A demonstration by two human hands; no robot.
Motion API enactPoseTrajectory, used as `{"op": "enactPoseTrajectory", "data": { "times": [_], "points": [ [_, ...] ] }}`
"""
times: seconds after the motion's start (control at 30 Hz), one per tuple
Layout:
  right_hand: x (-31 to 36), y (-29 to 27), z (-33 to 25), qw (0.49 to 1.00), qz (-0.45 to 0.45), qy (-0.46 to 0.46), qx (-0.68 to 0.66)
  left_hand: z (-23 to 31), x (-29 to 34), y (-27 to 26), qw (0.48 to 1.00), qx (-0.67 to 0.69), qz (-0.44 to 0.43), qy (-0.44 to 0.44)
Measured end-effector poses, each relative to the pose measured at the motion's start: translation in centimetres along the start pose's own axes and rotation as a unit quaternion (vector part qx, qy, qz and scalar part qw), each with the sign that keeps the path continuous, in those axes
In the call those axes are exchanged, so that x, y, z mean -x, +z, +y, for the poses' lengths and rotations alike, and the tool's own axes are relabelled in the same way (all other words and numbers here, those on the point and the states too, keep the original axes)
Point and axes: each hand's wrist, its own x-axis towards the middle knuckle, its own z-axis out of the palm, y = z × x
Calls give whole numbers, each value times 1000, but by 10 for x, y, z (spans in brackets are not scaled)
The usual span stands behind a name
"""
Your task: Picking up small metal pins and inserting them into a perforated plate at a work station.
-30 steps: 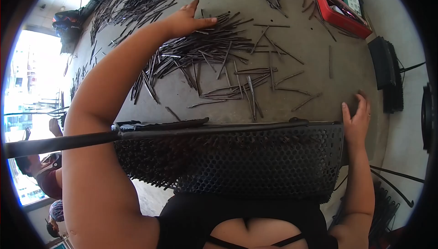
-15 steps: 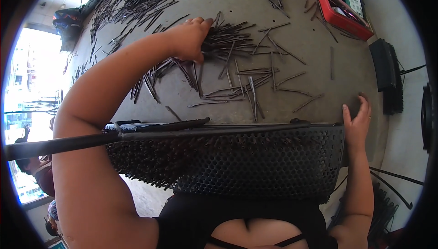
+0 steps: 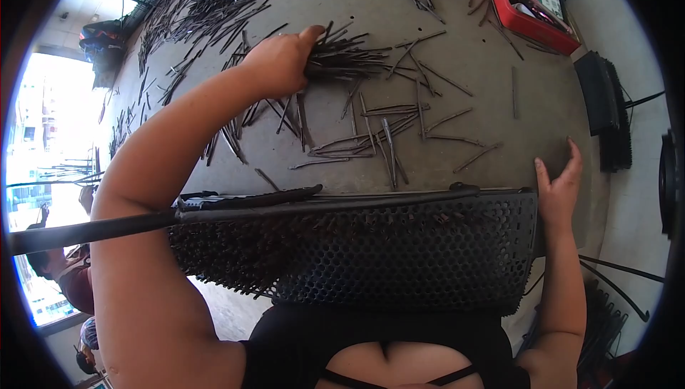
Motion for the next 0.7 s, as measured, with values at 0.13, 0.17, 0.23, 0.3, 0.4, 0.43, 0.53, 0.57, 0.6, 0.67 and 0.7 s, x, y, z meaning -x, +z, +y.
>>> {"op": "enactPoseTrajectory", "data": {
  "times": [0.13, 0.17, 0.23, 0.3, 0.4, 0.43, 0.53, 0.57, 0.6, 0.67, 0.7],
  "points": [
    [-2, -4, 0, 996, -60, -4, 60, -14, 2, -5, 999, 28, 31, 6],
    [-2, -4, 0, 996, -60, -4, 61, -17, 1, -5, 999, 28, 31, 6],
    [-1, -3, 0, 997, -53, -10, 58, -24, 2, -9, 984, 161, 72, 4],
    [-3, -3, -3, 997, -53, -13, 58, -47, 1, 2, 985, 115, 128, 6],
    [-2, -5, -1, 996, -54, -11, 67, -35, 1, -24, 936, 337, 69, -75],
    [-2, -4, -2, 996, -53, -14, 66, -40, 1, -25, 936, 337, 70, -76],
    [-3, -5, -2, 996, -63, -8, 62, -51, -1, -30, 814, 577, 60, -31],
    [-2, -4, 0, 996, -63, -8, 62, -51, -1, -35, 813, 578, 59, -31],
    [-1, -3, 3, 997, -54, -2, 49, -52, -2, -41, 811, 581, 67, -29],
    [0, 0, 4, 998, -44, 3, 34, -58, 0, -50, 857, 505, 96, -23],
    [0, 1, 4, 999, -27, 4, 19, -59, 3, -53, 858, 504, 97, -24]
  ]
}}
